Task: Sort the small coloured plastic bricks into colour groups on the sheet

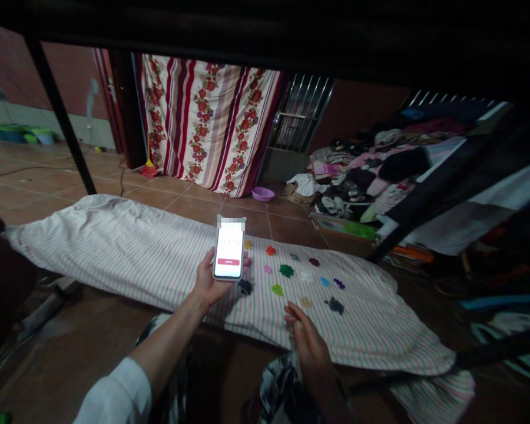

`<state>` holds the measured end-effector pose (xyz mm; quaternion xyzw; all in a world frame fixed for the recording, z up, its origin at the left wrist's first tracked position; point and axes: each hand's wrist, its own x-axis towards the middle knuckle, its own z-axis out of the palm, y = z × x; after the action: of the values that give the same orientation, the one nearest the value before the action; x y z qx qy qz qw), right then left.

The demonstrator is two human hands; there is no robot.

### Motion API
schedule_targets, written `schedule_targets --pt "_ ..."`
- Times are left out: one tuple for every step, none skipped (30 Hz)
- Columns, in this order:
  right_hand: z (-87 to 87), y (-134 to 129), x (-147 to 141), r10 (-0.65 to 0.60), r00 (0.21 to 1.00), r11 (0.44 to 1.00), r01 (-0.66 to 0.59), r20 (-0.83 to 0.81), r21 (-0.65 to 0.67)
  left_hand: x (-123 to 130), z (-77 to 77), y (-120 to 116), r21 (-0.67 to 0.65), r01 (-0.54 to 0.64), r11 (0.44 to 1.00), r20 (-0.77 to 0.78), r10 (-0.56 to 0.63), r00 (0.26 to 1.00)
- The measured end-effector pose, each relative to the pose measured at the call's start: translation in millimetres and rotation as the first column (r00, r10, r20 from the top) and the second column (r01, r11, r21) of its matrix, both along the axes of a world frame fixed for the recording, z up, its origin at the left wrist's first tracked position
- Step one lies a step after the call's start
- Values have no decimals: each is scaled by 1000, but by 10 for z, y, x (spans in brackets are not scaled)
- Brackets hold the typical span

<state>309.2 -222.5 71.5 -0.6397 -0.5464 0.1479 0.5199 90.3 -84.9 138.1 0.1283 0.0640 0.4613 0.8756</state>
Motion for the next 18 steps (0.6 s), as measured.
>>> schedule_targets --pt "26 84 -20 31 999 999 -33 37 43 13 -21 41 1 2 1000 0 -2 1000" --pt "51 176 -37 62 995 994 -68 78 86 24 -42 82 1 4 1000 0 -4 1000" --pt "74 274 -54 88 989 987 -102 115 124 33 -63 121 1 5 1000 0 -5 1000" --pt "98 376 -71 108 984 979 -131 144 156 39 -84 157 1 7 1000 -1 -7 1000" --pt "122 479 -92 124 979 971 -154 163 182 43 -104 188 1 8 1000 0 -8 1000" --pt "148 582 -117 133 977 964 -166 168 206 45 -124 215 4 11 1000 2 -11 1000" --pt "176 682 -149 140 976 958 -176 169 226 46 -144 237 8 14 1000 5 -14 1000" --pt "207 778 -188 148 975 952 -187 168 244 46 -163 254 13 18 1000 7 -18 1000" --pt "240 870 -233 161 972 944 -203 173 260 46 -181 268 17 21 1000 8 -21 1000" --pt "274 957 -281 174 967 934 -222 184 282 47 -198 278 20 22 1000 7 -22 1000" --pt "307 1039 -330 178 964 924 -233 198 303 48 -211 285 22 18 1000 5 -18 1000" --pt "337 1114 -377 171 961 914 -237 218 329 50 -222 290 24 13 1000 3 -13 1000" --pt "361 1181 -418 156 959 902 -236 236 362 52 -231 294 27 9 1000 2 -9 1000" --pt "378 1240 -450 133 960 893 -223 244 390 54 -238 298 33 8 999 3 -8 1000" --pt "386 1288 -474 106 962 883 -208 253 420 54 -243 300 42 10 999 6 -10 1000" --pt "385 1326 -488 79 963 877 -190 258 442 55 -249 301 51 15 999 10 -15 1000" --pt "376 1354 -494 56 962 876 -177 268 449 54 -255 303 57 20 998 14 -21 1000" --pt "360 1371 -496 42 958 879 -170 284 444 55 -261 304 60 24 998 14 -25 1000"
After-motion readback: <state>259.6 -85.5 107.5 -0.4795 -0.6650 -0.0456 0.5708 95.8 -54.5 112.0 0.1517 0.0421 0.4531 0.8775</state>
